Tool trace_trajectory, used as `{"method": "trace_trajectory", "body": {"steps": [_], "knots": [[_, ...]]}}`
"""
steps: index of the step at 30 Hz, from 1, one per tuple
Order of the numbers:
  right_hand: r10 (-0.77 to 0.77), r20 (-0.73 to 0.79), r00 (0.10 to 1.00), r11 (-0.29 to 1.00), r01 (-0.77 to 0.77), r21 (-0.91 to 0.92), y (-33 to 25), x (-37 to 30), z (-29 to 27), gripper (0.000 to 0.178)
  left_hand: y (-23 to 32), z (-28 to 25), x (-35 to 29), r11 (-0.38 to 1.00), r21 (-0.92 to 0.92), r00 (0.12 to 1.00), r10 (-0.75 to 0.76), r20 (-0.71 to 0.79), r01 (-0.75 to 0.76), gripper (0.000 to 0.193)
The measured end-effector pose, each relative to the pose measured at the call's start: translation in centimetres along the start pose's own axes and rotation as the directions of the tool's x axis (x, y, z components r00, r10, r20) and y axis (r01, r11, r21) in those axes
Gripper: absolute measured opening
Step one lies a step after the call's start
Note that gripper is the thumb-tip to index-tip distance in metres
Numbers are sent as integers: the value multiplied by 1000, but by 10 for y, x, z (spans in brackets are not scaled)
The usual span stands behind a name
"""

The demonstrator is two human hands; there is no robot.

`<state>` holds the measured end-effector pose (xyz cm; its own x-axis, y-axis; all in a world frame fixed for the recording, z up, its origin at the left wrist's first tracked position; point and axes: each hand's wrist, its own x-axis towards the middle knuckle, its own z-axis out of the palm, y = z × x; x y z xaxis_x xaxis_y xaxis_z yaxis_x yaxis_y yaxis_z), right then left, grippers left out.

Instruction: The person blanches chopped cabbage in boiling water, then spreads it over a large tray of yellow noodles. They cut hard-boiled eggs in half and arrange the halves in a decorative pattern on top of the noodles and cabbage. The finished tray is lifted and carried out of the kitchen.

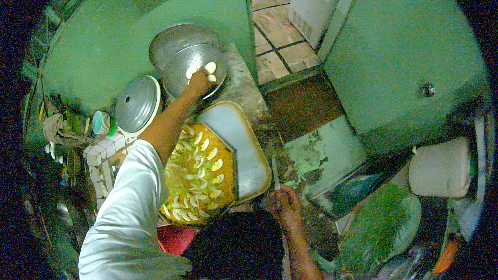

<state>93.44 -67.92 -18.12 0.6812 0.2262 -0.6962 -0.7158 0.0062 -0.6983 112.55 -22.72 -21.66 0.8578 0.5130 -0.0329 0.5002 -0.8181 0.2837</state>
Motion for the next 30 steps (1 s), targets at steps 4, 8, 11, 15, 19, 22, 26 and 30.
{"method": "trace_trajectory", "body": {"steps": [4, 8, 11, 15, 19, 22, 26, 30], "knots": [[-41, 45, 998, 998, 43, -39, 4, -14, 18, 22, -12, -9, -19, 976, -198, 996, 88, -7, -87, 53], [-166, 120, 979, 967, 185, -175, 4, -35, 45, 23, -3, -61, -68, 622, -779, 983, 175, 47, -74, 53], [-296, 203, 933, 930, 330, -162, 3, -54, 87, 24, -3, -96, -147, -45, -987, 904, 410, 122, 154, 49], [-544, 235, 806, 737, 592, -326, 20, -88, 162, 26, -20, -118, -259, -264, -946, 899, 433, 57, 187, 54], [-586, 299, 753, 557, 642, -527, 55, -130, 220, 25, -60, -125, -334, -275, -935, 936, 330, 125, 222, 55], [-604, 316, 731, 519, 663, -540, 83, -152, 250, 24, -95, -133, -363, -289, -942, 949, 306, 80, 172, 54], [-612, 315, 725, 455, 649, -610, 107, -166, 270, 24, -123, -139, -379, -287, -944, 953, 294, 75, 163, 52], [-638, 369, 676, 380, 693, -613, 118, -165, 282, 24, -139, -142, -391, -288, -949, 960, 276, 48, 130, 47]]}}
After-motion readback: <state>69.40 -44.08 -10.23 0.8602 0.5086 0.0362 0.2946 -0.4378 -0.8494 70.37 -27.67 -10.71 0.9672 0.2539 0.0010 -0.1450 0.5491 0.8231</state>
